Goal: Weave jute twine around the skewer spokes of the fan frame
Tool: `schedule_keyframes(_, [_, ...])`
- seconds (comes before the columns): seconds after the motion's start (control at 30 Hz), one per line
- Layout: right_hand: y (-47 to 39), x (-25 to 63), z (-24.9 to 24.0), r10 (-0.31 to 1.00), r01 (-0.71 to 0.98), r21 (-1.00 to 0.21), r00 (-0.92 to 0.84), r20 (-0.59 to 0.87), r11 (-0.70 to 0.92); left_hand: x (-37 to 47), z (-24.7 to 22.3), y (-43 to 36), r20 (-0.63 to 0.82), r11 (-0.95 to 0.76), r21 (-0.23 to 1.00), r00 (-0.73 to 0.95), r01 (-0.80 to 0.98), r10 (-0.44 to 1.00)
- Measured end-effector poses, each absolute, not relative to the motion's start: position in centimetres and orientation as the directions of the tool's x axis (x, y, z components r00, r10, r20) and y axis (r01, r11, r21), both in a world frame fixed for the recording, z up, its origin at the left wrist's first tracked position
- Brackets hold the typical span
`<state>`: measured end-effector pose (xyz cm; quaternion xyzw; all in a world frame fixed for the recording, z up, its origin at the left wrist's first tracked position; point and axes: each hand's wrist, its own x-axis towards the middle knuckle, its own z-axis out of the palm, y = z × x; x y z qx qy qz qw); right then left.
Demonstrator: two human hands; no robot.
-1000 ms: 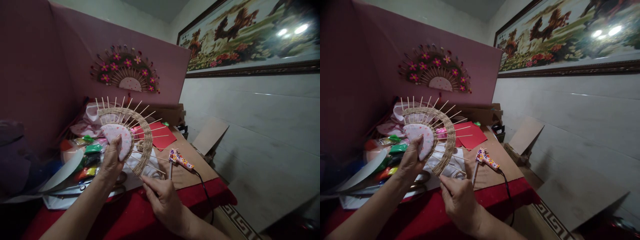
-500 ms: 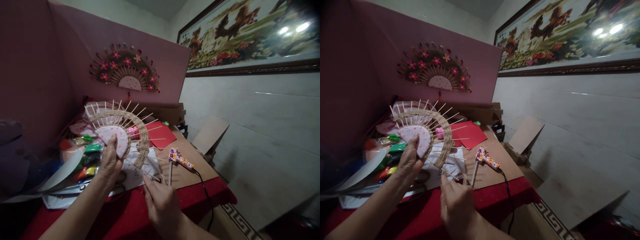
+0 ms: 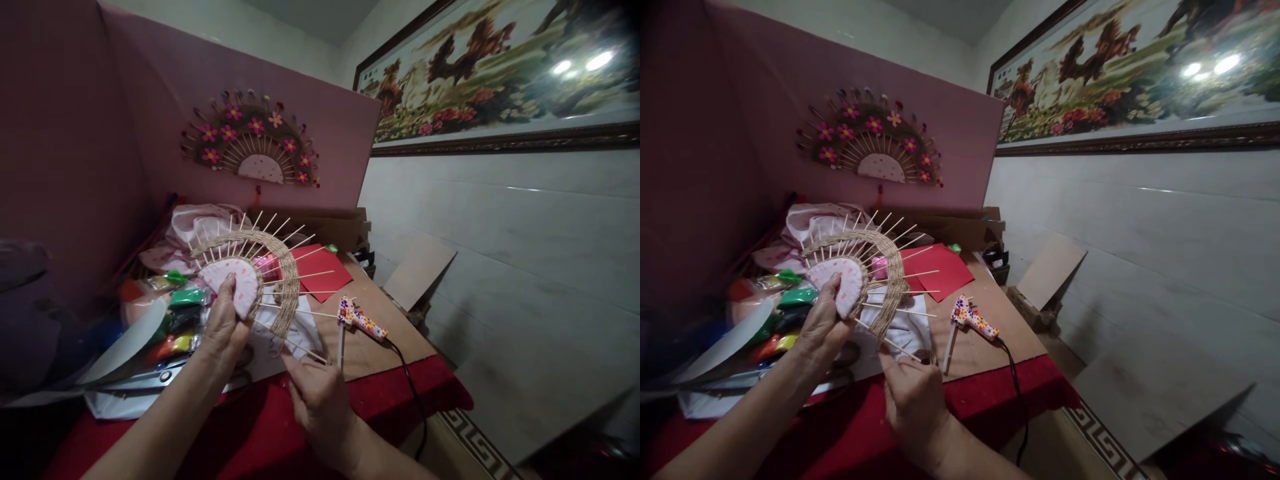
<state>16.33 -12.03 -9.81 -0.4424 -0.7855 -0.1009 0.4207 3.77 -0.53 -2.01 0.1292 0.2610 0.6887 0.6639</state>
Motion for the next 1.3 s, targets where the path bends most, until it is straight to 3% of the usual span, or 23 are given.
schedule_keyframes(0.23, [-10.6, 17.4, -10.0, 0.631, 0.767, -0.267, -0.222, 0.743, 0.583, 3.6, -2.3, -0.3, -0.161, 0.087, 0.534, 0.000, -0.841, 0.987])
schedule_keyframes(0.5, [-10.3, 18.8, -7.8, 0.673, 0.662, -0.532, 0.055, 0.737, 0.528, 3.1, -2.5, -0.1, -0.148, 0.046, 0.590, -0.052, -0.806, 0.988])
schedule_keyframes(0.7, [-10.8, 20.1, -8.0, 0.621, 0.795, -0.440, 0.105, 0.777, 0.417, 2.9, -2.1, -0.1, -0.133, -0.060, 0.647, -0.190, -0.761, 0.973])
schedule_keyframes(0.93, [-11.2, 21.1, -7.0, 0.519, 0.830, -0.353, 0.091, 0.850, 0.432, 2.5, -2.0, 0.2, -0.120, -0.094, 0.670, -0.232, -0.736, 0.965])
schedule_keyframes(1.2, [-10.6, 20.9, -7.2, 0.667, 0.710, -0.566, 0.182, 0.723, 0.419, 2.6, -1.7, 0.0, -0.190, 0.088, 0.706, -0.069, -0.703, 0.979])
schedule_keyframes(1.3, [-10.3, 19.9, -7.1, 0.798, 0.552, -0.746, 0.221, 0.561, 0.372, 3.0, -1.7, -0.4, -0.210, 0.173, 0.696, 0.032, -0.697, 0.977])
